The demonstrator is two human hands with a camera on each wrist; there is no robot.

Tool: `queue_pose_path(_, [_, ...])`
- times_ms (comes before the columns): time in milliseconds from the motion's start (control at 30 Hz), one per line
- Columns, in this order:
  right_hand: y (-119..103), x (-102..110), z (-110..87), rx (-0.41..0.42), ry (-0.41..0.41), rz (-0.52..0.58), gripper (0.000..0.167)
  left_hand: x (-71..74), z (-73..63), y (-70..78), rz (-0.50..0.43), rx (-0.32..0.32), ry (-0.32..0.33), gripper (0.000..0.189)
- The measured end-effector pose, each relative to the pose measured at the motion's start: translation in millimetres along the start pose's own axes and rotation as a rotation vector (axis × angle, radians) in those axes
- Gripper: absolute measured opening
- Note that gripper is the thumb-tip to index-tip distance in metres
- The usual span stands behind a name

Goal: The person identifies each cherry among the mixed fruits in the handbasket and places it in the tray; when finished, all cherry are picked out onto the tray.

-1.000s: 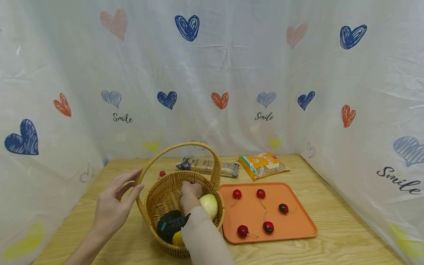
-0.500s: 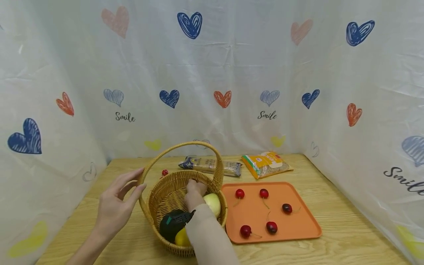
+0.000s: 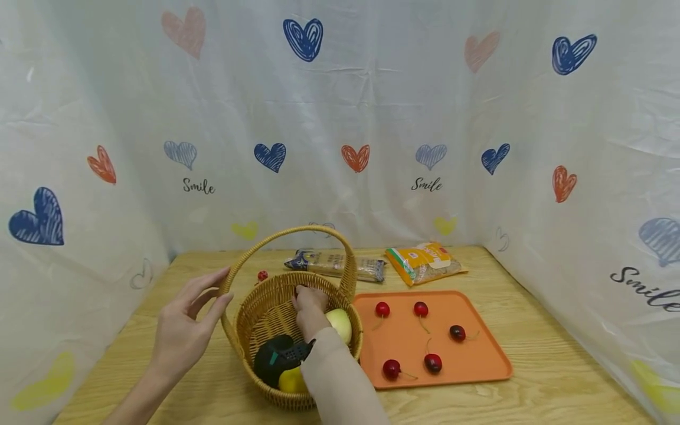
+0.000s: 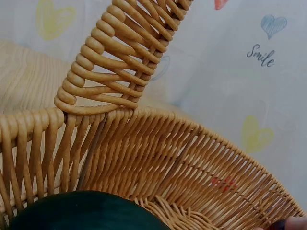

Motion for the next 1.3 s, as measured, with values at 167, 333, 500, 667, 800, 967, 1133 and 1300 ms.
queue_pose_path(167, [-5.7, -13.8, -2.0, -0.035, -0.174, 0.012, 0.036, -0.4, -1.1, -1.8, -0.01, 0.008, 0.018, 0.051])
queue_pose_path(333, [-17.2, -24.2, -8.7, -0.064, -0.359, -0.069, 0.03, 0.5, -1.6, -3.8, -0.011, 0.018, 0.029, 0.049])
queue_pose_path(500, [-25.3, -26.5, -16.4, -0.066, -0.509, -0.16, 0.026, 2.0, -2.3, -5.2, -0.003, 0.027, 0.033, 0.048])
queue_pose_path(667, [-32.0, -21.1, -22.7, -0.038, -0.676, -0.288, 0.029, 1.7, -2.7, -5.0, 0.002, 0.029, 0.032, 0.048])
queue_pose_path(800, [-40.2, -14.2, -26.4, 0.005, -0.804, -0.388, 0.031, 1.0, -2.4, -3.9, 0.0, 0.023, 0.031, 0.048])
queue_pose_path(967, [-51.0, -0.3, -28.0, 0.041, -0.879, -0.434, 0.033, 0.0, -2.0, -2.8, 0.007, 0.015, 0.029, 0.049])
queue_pose_path(1133, [-61.3, 10.9, -26.3, 0.063, -0.895, -0.405, 0.033, -0.6, -1.8, -1.8, 0.006, 0.009, 0.029, 0.049])
queue_pose_path(1300, [-69.0, 22.5, -29.6, 0.073, -0.969, -0.416, 0.035, -0.8, -2.1, -0.1, 0.011, 0.001, 0.031, 0.049])
Point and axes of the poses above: each hand's wrist, its own z-axis towards the middle knuckle, its own x-axis out of the back of the hand, y = z × x, the point moved 7 cm from there along z, towards the middle knuckle, and after that the axes turned 8 degrees about x, right-handed, at the moved point
